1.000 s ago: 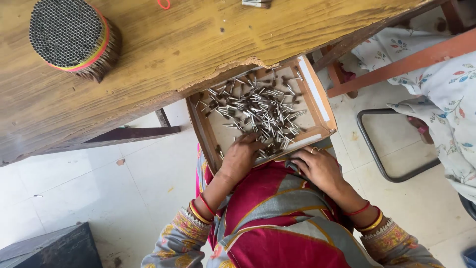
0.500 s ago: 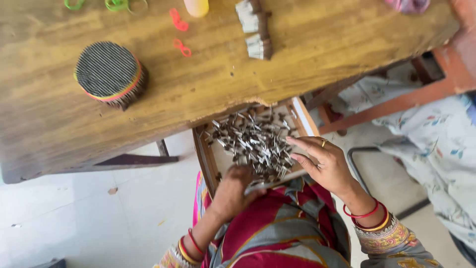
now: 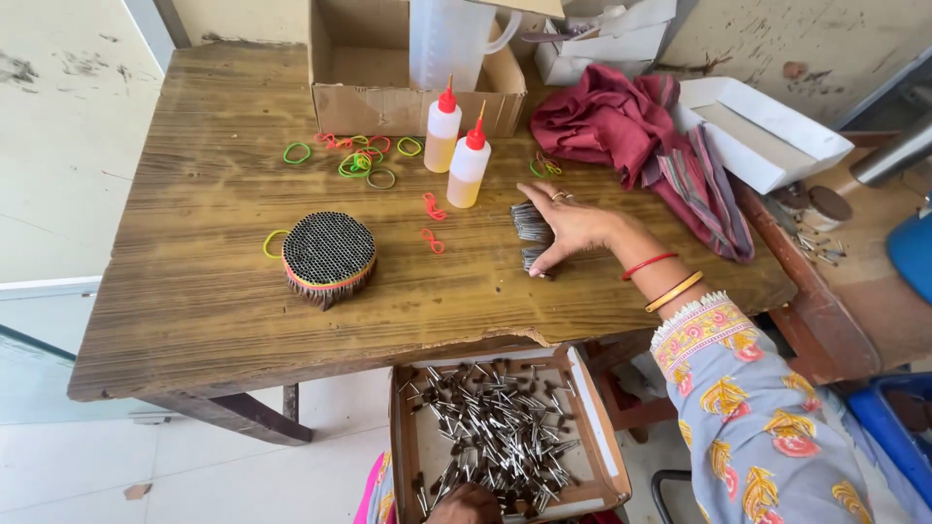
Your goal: Organizing and bundling small metal or plastic components using rubber bands at a manufacturing workstation.
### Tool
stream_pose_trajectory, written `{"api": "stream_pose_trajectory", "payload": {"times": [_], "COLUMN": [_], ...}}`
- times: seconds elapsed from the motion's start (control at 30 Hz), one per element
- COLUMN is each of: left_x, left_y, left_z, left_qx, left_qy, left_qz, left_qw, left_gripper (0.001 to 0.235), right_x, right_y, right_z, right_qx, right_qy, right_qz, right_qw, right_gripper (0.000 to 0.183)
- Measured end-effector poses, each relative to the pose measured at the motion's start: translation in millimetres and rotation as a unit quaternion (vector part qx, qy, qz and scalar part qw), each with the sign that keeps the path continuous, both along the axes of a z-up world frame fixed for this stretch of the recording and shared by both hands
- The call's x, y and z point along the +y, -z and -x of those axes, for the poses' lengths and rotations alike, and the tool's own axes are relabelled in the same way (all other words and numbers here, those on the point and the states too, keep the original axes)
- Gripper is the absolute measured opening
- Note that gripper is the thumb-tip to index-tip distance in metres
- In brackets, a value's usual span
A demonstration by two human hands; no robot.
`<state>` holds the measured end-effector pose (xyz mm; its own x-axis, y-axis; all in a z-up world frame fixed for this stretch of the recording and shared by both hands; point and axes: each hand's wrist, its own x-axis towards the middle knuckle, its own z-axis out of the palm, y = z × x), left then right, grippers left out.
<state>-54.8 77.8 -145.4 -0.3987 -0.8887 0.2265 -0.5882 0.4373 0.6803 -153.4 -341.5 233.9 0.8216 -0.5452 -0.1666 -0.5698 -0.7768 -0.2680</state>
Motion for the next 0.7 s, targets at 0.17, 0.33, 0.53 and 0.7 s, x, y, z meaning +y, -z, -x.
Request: {"api": "stream_pose_trajectory", "payload": {"times": [0.17,0.33,0.53,0.7], "left_x": [-3.7,-4.9,-30.1,-61.9], "left_y": [7.6,-60.4,-212.5,-307.1], "left_z": [2.2,-13.2,-49.5,-68.2], "left_qx": [0.01,0.006,0.02,0.219], "left_qy": [-0.016,0.001,0.088,-0.013], "left_qz": [0.072,0.014,-0.088,-0.025], "left_qw": [0.997,1.0,0.992,0.975], "left_gripper": [0.012,0.01,0.024,0.034], "right_x": [-9.3,1.9,16.6,37.1], "right_y": [6.2,9.8,11.2,-2.5], "right_z": [-10.9,-1.9,-6.8,-32.2], "right_qx": [0.113,0.171,0.088,0.154], "right_qy": [0.002,0.046,-0.023,-0.019], "right_qz": [-0.04,0.005,0.07,0.132], "right_qw": [0.993,0.984,0.993,0.979], "right_gripper": [0.136,0.109,0.084,0.059]}}
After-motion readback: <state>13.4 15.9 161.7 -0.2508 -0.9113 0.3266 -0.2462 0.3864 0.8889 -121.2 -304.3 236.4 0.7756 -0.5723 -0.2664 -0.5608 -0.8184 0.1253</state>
